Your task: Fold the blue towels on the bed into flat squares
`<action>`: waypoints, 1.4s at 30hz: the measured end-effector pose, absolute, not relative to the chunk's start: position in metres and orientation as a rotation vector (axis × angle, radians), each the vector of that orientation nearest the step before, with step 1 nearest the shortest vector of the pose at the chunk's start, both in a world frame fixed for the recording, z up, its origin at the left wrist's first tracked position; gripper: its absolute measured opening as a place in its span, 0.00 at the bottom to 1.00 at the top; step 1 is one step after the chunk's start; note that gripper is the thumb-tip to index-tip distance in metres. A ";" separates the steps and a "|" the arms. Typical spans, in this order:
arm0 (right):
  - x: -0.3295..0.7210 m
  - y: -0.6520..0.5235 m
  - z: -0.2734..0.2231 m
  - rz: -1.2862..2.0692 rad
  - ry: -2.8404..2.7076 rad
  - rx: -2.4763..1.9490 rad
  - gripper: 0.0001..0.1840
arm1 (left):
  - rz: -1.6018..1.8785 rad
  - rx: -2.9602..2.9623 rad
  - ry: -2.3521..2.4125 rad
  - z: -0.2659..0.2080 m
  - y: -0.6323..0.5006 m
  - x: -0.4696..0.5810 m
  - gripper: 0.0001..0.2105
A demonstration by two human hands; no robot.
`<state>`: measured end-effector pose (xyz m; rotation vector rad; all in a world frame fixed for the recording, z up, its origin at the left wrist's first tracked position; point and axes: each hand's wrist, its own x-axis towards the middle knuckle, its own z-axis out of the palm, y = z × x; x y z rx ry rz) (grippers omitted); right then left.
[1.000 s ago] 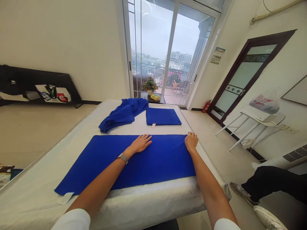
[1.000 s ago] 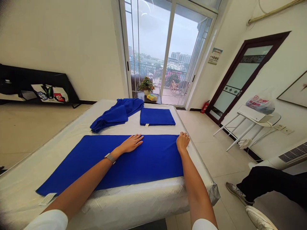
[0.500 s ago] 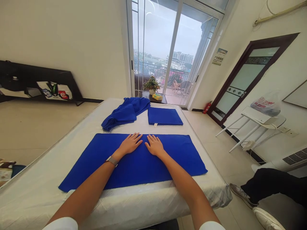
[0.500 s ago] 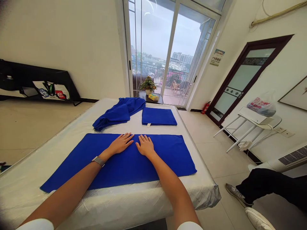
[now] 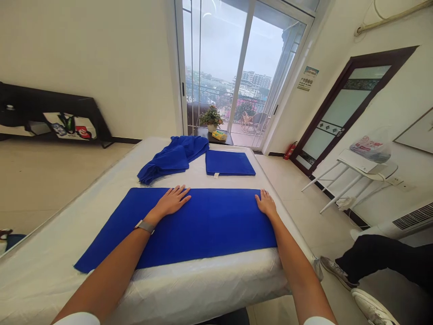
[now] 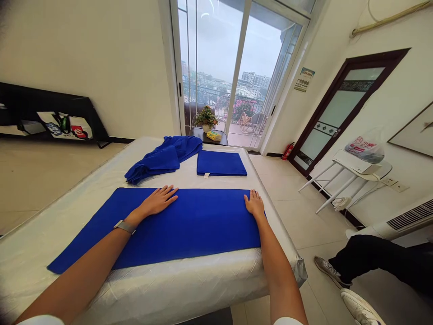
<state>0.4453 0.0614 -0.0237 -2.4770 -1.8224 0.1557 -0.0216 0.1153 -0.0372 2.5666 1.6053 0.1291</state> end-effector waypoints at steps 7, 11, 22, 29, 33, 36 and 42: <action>0.441 0.062 -0.028 0.144 -1.813 -2.464 0.38 | 0.163 2.574 1.636 -0.043 0.120 -0.028 0.30; 0.439 0.059 -0.019 0.112 -1.836 -2.505 0.37 | 0.136 2.512 1.720 -0.041 0.122 -0.037 0.30; 0.271 0.070 0.001 0.047 -2.274 -1.941 0.33 | 0.157 2.463 1.809 -0.044 0.123 -0.042 0.31; 0.209 0.067 -0.019 0.307 -2.399 -1.767 0.38 | 0.203 2.494 1.822 -0.045 0.121 -0.042 0.30; 0.257 0.071 -0.021 0.282 -2.362 -1.880 0.38 | 0.215 2.493 1.809 -0.045 0.122 -0.043 0.30; 0.314 0.073 -0.021 0.228 -2.260 -2.057 0.37 | 0.196 2.473 1.819 -0.045 0.122 -0.045 0.30; 0.413 0.063 -0.026 0.130 -1.947 -2.375 0.37 | 0.165 2.498 1.826 -0.047 0.124 -0.047 0.30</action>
